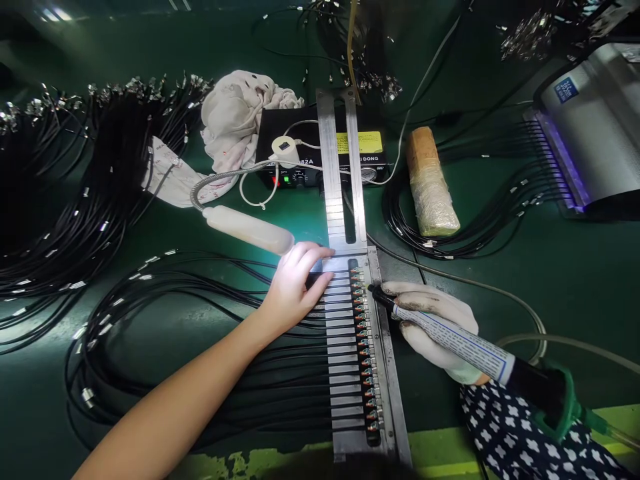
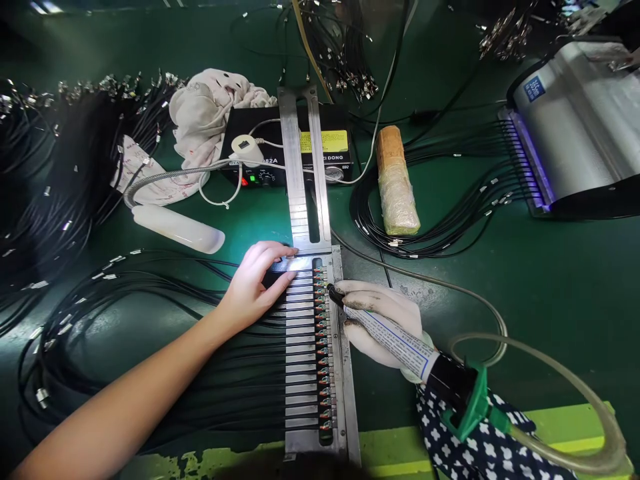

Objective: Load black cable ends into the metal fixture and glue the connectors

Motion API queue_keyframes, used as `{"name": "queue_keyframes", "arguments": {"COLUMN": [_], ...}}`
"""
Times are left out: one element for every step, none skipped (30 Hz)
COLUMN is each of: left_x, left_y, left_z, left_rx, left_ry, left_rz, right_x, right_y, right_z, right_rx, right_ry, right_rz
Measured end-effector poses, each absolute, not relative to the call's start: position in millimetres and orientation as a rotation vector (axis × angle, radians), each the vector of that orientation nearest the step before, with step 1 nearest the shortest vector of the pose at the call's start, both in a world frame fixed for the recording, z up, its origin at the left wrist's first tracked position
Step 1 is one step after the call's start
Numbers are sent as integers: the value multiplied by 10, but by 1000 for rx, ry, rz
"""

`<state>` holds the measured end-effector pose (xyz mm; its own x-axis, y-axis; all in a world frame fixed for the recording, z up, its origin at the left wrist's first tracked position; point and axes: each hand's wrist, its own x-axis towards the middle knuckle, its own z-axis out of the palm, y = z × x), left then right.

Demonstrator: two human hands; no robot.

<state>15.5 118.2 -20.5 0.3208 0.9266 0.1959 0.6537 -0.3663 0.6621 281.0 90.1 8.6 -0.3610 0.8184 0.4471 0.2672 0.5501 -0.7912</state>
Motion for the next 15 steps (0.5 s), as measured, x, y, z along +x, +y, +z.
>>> {"name": "queue_keyframes", "arguments": {"left_x": [155,155,155,155,156,157,158,159,160,161,161,161,161,161,162], "left_y": [1182,1182,1182,1181,1181,1181,1180,1179,1179,1179,1178,1178,1177,1177,1177], "left_z": [-204,-203,-203,-203,-203,-203,-202,-201,-200,-198,-197,-196,-195,-196,-196], "left_rx": [2124,2124,2125,2126,2126,2127,2128,2128,2126,2125,2123,2121,2120,2119,2119], "left_ry": [1395,1396,1397,1396,1396,1394,1393,1392,1393,1395,1396,1397,1399,1399,1398], "left_rz": [774,771,770,771,773,775,780,784,786,786,784,780,776,774,775], "right_x": [2819,2831,2844,2857,2868,2876,2879,2878,2874,2869,2863,2857,2854,2854,2855], "right_y": [890,874,854,833,813,796,784,776,775,778,784,791,798,805,809], "right_z": [105,124,140,152,158,157,148,133,114,94,75,59,46,37,30], "right_rx": [-881,-880,-880,-881,-880,-875,-867,-858,-851,-844,-838,-836,-838,-844,-850], "right_ry": [-1899,-1901,-1903,-1905,-1910,-1917,-1926,-1936,-1948,-1956,-1962,-1967,-1968,-1967,-1963], "right_rz": [767,751,734,722,716,711,708,705,705,702,700,706,716,728,740]}}
